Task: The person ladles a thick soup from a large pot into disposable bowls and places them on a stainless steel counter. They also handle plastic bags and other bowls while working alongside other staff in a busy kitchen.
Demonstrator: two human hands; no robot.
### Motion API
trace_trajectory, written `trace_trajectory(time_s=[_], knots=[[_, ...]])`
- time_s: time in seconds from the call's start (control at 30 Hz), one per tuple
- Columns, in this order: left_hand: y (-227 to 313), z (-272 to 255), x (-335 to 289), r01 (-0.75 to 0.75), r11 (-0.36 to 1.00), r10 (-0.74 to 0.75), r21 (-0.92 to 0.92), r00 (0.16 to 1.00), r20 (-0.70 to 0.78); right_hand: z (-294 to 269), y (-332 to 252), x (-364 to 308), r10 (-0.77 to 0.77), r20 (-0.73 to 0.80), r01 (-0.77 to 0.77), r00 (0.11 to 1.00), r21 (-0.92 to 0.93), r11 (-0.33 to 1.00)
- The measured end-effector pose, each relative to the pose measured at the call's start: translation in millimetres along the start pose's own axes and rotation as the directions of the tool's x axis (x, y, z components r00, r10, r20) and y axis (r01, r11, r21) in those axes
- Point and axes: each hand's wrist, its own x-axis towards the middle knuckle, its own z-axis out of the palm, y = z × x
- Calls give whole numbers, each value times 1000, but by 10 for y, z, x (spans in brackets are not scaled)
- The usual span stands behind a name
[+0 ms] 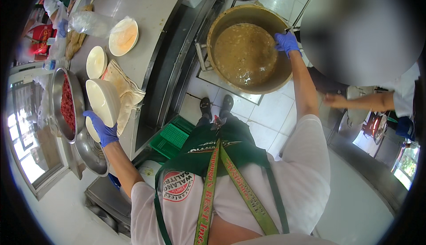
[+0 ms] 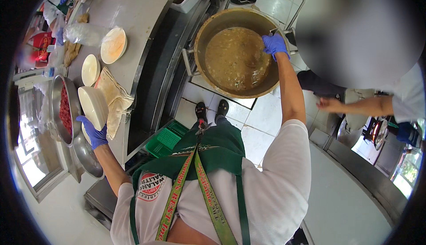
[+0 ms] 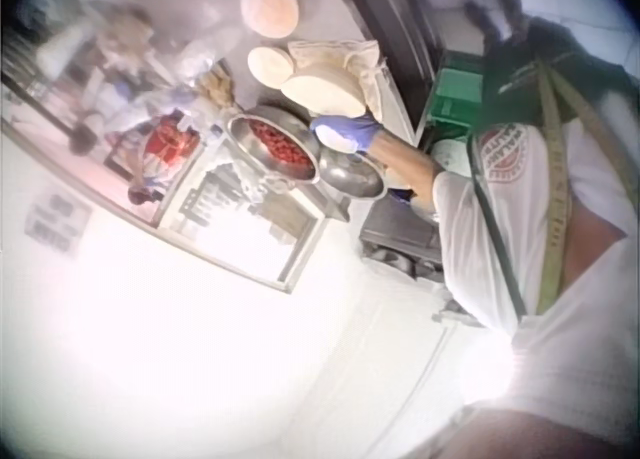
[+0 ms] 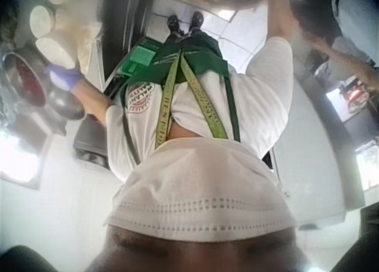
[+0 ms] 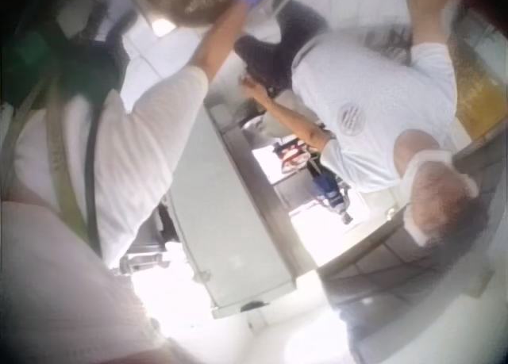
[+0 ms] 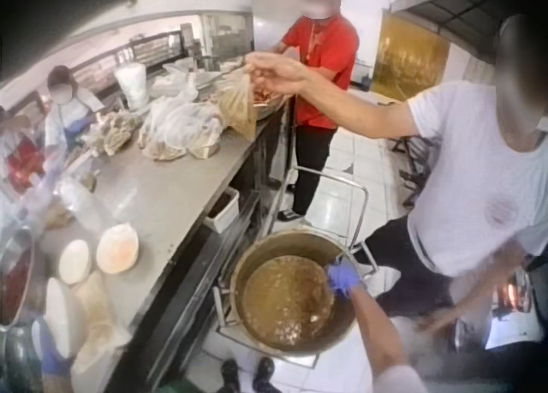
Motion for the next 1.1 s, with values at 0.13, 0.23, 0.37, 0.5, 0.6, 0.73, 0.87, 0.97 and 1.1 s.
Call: trace_trajectory(time_s=[0.13, 0.23, 0.37, 0.5, 0.6, 0.73, 0.87, 0.97, 1.1], knots=[[-148, -242, 122, -31, 999, 31, 39, 999, -8, 229, -178, 95, -55, 8, 54, 998, -376, 925], [-251, -338, 135, -28, 999, 30, 36, 997, -66, 603, -229, 138, -200, -7, 164, 980, -546, 822], [-331, -504, 123, 28, 998, -31, -63, 998, -51, 1027, -289, 156, -295, -30, 221, 955, -589, 778], [-327, -597, 31, -18, 998, 15, -54, 999, -50, 1297, -346, 197, -343, -5, 258, 939, -649, 716], [-316, -692, -19, 19, 995, -22, -93, 999, -37, 1474, -442, 193, -374, -16, 273, 927, -655, 705], [-326, -786, 82, 32, 995, -36, -99, 998, -41, 1728, -482, 296, -397, -30, 276, 917, -672, 687], [-352, -910, 196, 15, 998, -14, -61, 1000, 24, 1899, -636, 140, -364, 31, 290, 931, -669, 684], [-326, -865, 195, -26, 998, 29, -65, 998, 48, 1992, -661, -25, -384, 77, 331, 920, -677, 657], [-351, -977, 334, -42, 992, 54, -118, 993, 101, 2096, -461, -225, -501, 136, 434, 855, -715, 548]])
